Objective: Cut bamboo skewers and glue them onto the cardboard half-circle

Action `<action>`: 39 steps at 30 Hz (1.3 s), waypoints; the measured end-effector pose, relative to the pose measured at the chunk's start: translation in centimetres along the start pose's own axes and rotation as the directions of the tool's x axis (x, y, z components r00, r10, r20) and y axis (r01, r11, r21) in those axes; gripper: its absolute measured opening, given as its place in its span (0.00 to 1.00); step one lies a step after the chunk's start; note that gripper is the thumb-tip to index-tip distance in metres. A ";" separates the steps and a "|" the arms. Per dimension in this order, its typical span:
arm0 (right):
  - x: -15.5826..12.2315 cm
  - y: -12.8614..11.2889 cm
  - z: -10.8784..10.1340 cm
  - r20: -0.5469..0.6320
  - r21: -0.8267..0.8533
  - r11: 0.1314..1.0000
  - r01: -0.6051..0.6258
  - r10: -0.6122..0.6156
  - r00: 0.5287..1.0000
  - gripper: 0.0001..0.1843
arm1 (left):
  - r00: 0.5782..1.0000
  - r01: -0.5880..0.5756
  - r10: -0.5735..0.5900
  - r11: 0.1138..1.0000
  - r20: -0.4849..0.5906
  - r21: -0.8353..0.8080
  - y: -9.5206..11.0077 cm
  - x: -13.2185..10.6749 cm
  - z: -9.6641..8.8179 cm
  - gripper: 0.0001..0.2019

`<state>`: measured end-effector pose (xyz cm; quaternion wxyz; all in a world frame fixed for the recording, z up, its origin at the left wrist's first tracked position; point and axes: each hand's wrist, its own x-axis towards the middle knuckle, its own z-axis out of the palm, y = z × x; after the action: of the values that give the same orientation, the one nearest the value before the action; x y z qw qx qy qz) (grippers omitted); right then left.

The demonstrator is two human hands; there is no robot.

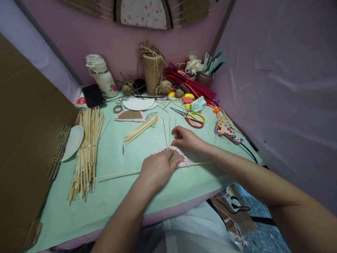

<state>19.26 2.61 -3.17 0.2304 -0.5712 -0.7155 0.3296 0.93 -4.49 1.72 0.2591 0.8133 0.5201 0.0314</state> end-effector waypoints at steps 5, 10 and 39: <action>-0.1 -0.1 -0.1 0.017 0.044 0.999 -0.015 0.015 1.000 0.20 | 0.999 0.004 -0.004 1.000 -0.035 0.002 0.0 -0.1 0.1 0.22; -0.4 0.4 -0.4 0.015 0.144 0.990 0.003 -0.005 1.000 0.20 | 0.983 -0.013 -0.025 0.979 -0.183 -0.202 -0.4 -0.1 -0.6 0.21; 9.0 -5.5 -0.9 0.136 -0.446 0.757 0.477 -0.470 0.872 0.08 | 0.951 -0.144 0.102 0.982 -0.292 -0.125 -0.5 0.8 0.8 0.13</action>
<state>14.10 10.81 1.03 0.1564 -0.4076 -0.8958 0.0833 1.09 -3.96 0.64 0.2373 0.8103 0.4964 0.2018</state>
